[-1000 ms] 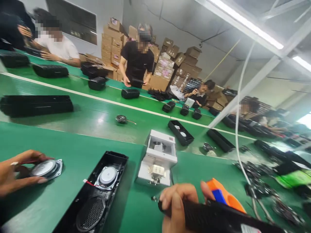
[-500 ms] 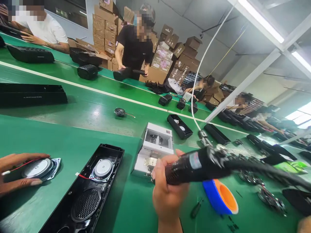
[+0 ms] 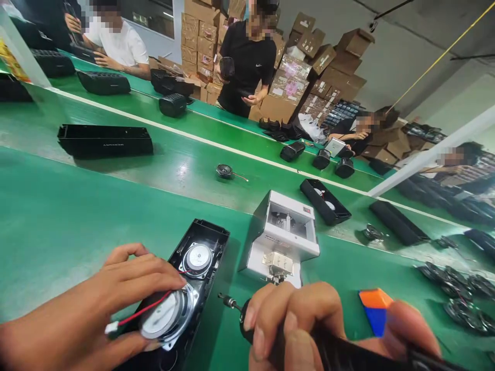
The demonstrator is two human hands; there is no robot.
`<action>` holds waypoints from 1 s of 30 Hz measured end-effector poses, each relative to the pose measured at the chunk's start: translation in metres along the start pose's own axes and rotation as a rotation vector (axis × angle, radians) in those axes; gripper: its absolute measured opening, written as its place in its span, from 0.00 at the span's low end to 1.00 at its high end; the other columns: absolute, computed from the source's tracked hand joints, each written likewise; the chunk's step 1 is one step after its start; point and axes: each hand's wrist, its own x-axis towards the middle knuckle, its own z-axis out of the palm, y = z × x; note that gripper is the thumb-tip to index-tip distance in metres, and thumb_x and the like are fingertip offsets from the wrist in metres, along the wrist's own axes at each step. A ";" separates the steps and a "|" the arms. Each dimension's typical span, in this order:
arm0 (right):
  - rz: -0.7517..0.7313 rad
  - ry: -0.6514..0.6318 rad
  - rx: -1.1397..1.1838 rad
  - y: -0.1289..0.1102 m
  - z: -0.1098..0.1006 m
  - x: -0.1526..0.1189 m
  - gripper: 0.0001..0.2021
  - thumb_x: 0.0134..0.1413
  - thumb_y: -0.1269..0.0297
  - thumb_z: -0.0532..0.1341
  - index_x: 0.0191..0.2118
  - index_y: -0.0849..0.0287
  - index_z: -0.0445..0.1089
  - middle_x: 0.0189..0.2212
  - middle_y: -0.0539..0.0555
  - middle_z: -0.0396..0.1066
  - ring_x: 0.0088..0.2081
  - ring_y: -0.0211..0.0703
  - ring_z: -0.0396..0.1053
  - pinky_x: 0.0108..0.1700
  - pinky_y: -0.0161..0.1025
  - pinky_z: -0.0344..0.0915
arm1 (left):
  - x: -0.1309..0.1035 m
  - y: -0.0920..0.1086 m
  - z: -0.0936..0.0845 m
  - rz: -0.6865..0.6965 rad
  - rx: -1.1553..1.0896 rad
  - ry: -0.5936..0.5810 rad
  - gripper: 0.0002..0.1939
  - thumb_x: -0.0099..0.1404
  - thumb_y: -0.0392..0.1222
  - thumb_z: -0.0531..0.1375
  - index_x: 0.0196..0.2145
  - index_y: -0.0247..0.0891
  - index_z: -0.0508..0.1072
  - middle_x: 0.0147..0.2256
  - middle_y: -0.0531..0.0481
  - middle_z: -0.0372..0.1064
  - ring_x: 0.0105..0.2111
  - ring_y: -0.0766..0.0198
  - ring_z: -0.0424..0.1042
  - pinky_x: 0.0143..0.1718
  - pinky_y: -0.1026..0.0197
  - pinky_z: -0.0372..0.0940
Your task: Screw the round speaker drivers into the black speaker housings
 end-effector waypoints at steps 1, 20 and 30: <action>-0.001 -0.030 -0.011 0.000 0.004 0.001 0.21 0.79 0.58 0.70 0.32 0.54 0.65 0.22 0.40 0.56 0.15 0.34 0.53 0.20 0.36 0.68 | 0.006 0.002 0.007 -0.002 -0.046 0.005 0.30 0.64 0.33 0.67 0.61 0.59 0.76 0.55 0.64 0.85 0.52 0.62 0.84 0.72 0.58 0.49; 0.199 0.044 0.072 0.022 0.047 -0.024 0.29 0.79 0.71 0.69 0.71 0.34 0.61 0.34 0.40 0.69 0.25 0.39 0.67 0.30 0.39 0.72 | 0.017 -0.006 0.045 -0.088 -0.003 -0.152 0.09 0.74 0.34 0.67 0.47 0.48 0.79 0.49 0.53 0.86 0.53 0.50 0.81 0.79 0.46 0.31; 0.177 -0.094 0.036 0.049 0.040 -0.033 0.28 0.81 0.70 0.66 0.75 0.41 0.58 0.34 0.42 0.70 0.24 0.39 0.70 0.28 0.40 0.72 | 0.015 -0.010 0.052 -0.067 0.033 -0.084 0.10 0.72 0.31 0.62 0.42 0.47 0.77 0.43 0.55 0.85 0.47 0.53 0.82 0.75 0.48 0.37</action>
